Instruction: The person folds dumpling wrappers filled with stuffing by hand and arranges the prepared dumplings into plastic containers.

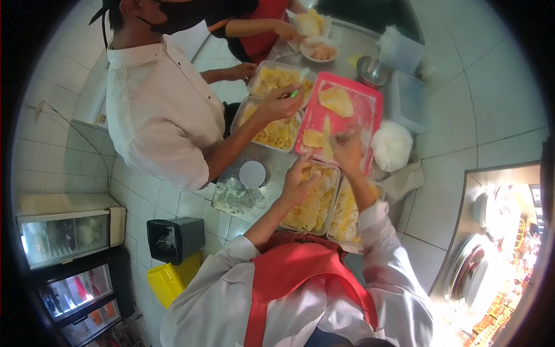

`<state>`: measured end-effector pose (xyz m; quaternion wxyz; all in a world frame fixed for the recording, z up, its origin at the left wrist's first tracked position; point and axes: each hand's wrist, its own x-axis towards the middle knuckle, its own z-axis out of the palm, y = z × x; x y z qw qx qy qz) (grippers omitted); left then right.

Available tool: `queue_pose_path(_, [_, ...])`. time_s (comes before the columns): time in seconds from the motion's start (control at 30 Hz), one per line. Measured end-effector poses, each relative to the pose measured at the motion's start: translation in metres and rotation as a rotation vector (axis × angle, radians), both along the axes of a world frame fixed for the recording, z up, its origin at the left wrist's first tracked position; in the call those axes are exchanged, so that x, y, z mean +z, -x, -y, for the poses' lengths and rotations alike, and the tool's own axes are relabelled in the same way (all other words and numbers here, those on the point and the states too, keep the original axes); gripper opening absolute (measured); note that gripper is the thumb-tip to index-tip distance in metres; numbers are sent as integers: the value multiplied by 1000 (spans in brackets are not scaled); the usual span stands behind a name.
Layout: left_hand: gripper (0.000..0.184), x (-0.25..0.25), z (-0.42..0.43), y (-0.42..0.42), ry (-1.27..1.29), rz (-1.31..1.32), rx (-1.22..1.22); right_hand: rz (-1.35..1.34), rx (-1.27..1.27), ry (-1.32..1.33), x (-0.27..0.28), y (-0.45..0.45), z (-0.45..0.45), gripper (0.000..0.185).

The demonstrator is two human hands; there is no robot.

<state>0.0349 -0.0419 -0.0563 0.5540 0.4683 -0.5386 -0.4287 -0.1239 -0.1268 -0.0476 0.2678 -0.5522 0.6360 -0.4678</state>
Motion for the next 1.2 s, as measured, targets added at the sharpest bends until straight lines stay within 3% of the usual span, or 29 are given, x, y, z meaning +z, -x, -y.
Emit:
queue_pose_path(0.07, [31,-12,1,4,-35,31,-7,256,94,-72,12,-21,-45,47])
queue_pose_path(0.13, [36,-15,-2,0,-80,68,-18,285,133,-104,29,-22,-74,49])
queue_pose_path(0.2, [38,-8,-4,-24,-216,83,-290,321,171,-138,43,-18,-92,50])
queue_pose_path(0.23, [38,3,-7,-31,-358,148,-342,72,184,-42,48,-11,-98,52])
queue_pose_path(0.3, [35,5,-12,-41,-351,114,-438,-372,274,115,63,3,-107,58])
queue_pose_path(0.33, [32,8,-15,-44,-330,76,-522,-370,266,101,62,4,-111,58])
queue_pose_path(0.4, [32,26,-19,-48,-344,49,-594,-89,505,-40,59,6,-121,63])
queue_pose_path(0.43, [32,34,-21,-49,-347,22,-652,-87,494,-48,62,6,-130,63])
queue_pose_path(0.47, [32,36,-22,-49,-349,23,-660,109,511,-231,66,6,-135,65])
queue_pose_path(0.5, [33,38,-23,-50,-360,2,-599,305,527,-410,69,6,-138,69])
queue_pose_path(0.53, [33,39,-24,-51,-371,-20,-536,306,525,-408,69,5,-141,69])
queue_pose_path(0.57, [35,17,-29,-51,-460,-465,-542,399,498,-368,68,5,-146,68])
queue_pose_path(0.6, [35,13,-36,-50,-462,-466,-543,491,469,-327,67,4,-150,68])
queue_pose_path(0.67, [40,7,-52,-44,-749,-1189,-698,448,424,-327,66,2,-156,69])
queue_pose_path(0.73, [43,9,-64,-29,-711,-1095,-696,405,373,-327,65,3,-160,69])
queue_pose_path(0.8, [38,24,-72,-20,-689,-756,-466,301,331,-281,63,3,-166,64])
queue_pose_path(0.83, [38,24,-75,-20,-690,-755,-465,302,331,-282,65,2,-169,64])
queue_pose_path(0.9, [29,27,-77,-18,-601,-510,-364,29,273,-184,71,1,-174,52])
queue_pose_path(0.93, [29,31,-78,-17,-601,-510,-364,29,272,-184,72,1,-175,52])
queue_pose_path(1.0, [22,44,-78,-17,-432,-187,-315,-248,273,162,71,-1,-177,44])
queue_pose_path(1.1, [21,65,-71,-23,-387,25,-365,-384,304,281,74,-3,-181,44])
queue_pose_path(1.2, [22,63,-69,-21,-172,-81,-415,-603,363,313,84,-3,-185,56])
